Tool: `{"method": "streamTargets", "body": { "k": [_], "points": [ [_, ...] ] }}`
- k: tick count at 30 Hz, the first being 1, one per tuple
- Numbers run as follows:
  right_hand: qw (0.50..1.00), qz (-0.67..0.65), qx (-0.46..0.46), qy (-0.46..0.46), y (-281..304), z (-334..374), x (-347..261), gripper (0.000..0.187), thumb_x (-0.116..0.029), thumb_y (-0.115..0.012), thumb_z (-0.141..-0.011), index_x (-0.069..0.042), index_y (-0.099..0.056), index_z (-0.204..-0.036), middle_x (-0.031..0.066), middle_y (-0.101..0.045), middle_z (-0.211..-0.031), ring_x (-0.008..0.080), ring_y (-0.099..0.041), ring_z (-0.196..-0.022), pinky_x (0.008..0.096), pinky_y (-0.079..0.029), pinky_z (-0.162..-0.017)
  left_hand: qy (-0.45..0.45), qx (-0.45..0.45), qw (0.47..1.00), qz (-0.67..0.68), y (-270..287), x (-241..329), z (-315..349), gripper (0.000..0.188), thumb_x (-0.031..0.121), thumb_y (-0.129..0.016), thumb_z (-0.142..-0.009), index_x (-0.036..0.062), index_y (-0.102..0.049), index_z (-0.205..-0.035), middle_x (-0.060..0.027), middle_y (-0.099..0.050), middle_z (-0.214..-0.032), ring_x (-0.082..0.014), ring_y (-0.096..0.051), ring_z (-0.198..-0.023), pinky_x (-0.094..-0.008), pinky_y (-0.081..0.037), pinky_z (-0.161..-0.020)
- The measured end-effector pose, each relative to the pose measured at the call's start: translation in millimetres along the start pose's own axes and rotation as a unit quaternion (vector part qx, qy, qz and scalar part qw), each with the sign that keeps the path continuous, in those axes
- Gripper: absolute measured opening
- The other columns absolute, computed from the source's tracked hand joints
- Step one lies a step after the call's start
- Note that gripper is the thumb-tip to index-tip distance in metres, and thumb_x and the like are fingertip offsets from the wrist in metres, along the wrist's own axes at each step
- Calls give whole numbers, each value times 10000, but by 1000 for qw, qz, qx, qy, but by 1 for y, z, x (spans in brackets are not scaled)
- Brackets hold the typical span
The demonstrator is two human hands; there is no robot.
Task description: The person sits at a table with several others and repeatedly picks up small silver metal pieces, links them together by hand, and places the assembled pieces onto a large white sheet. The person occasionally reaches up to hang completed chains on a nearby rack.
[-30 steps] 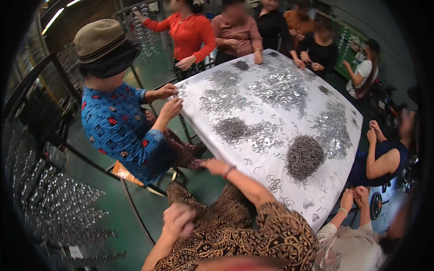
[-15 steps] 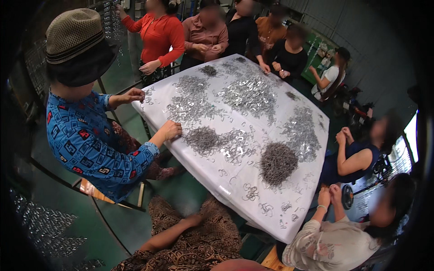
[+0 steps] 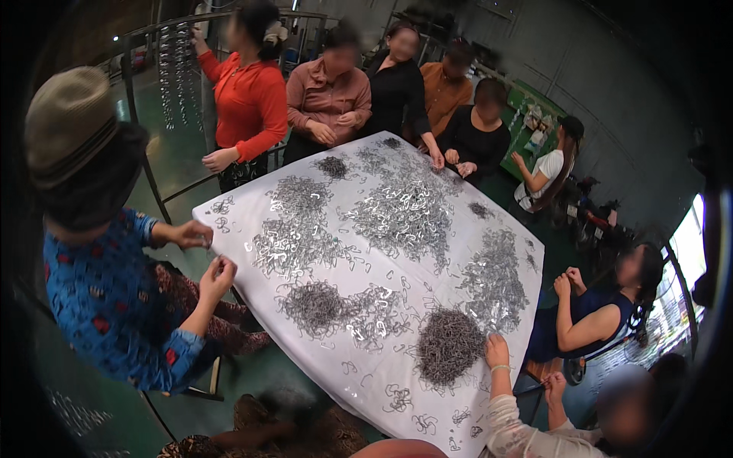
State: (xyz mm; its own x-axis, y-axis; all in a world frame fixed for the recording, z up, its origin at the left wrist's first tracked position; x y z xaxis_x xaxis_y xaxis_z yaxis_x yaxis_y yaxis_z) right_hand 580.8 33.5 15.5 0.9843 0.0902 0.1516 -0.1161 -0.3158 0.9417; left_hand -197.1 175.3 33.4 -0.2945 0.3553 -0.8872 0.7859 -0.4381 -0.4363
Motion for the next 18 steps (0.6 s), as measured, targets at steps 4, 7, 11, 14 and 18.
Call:
{"method": "streamTargets", "body": {
  "k": [4, 7, 11, 14, 18],
  "points": [
    [999, -25, -23, 33, 9, -31, -26, 121, -44, -608, -702, -45, -620, -823, 96, -585, -904, 266, -576, -866, 364, -495, -799, -50, -2, 999, 20, -15, -14, 15, 70, 76, -598, -942, 15, -608, -975, -77, -472, -981, -158, -504, -908, -236, -454, -770],
    [989, -131, -63, -17, -6, -37, -9, 18, -50, -568, -743, -56, -580, -731, 69, -562, -842, 224, -580, -840, 341, -497, -759, -40, -25, 999, 10, -22, -29, 17, 71, 67, -589, -953, 19, -606, -1002, -80, -470, -1017, -156, -524, -964, -231, -469, -766],
    [982, -177, -65, -35, -30, -31, 15, 38, -56, -582, -724, -64, -581, -687, 77, -567, -814, 256, -575, -829, 374, -493, -738, -21, -54, 998, -6, -33, -18, 21, 132, 2, -563, -950, 11, -590, -1079, -104, -486, -1073, -171, -551, -994, -239, -480, -794],
    [997, -77, -1, 9, -25, -12, 19, 25, -56, -613, -683, -68, -593, -676, 98, -585, -822, 294, -566, -837, 394, -490, -760, 8, -25, 1000, -17, -28, -4, 29, 127, 13, -587, -943, -4, -591, -1069, -107, -478, -1058, -178, -550, -962, -239, -477, -794],
    [998, 13, -47, 42, -36, 14, 29, 51, -92, -577, -749, -80, -618, -721, 86, -590, -809, 277, -574, -821, 393, -488, -752, 7, 5, 1000, -22, -19, -2, 27, 215, 122, -546, -987, -24, -596, -1137, -137, -502, -1185, -207, -560, -1038, -263, -477, -876]
  ]
}}
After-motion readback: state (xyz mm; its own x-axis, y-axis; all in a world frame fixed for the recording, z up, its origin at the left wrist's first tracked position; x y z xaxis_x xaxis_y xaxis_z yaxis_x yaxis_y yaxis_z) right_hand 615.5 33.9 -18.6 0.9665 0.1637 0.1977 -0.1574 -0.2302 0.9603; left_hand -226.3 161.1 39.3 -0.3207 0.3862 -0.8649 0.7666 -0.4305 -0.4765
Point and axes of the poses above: each hand's wrist, its own z-axis away from the middle knuckle, its own y-axis out of the back of the hand, x = y × z, the point moved 8 cm from there along -z, towards the middle knuckle
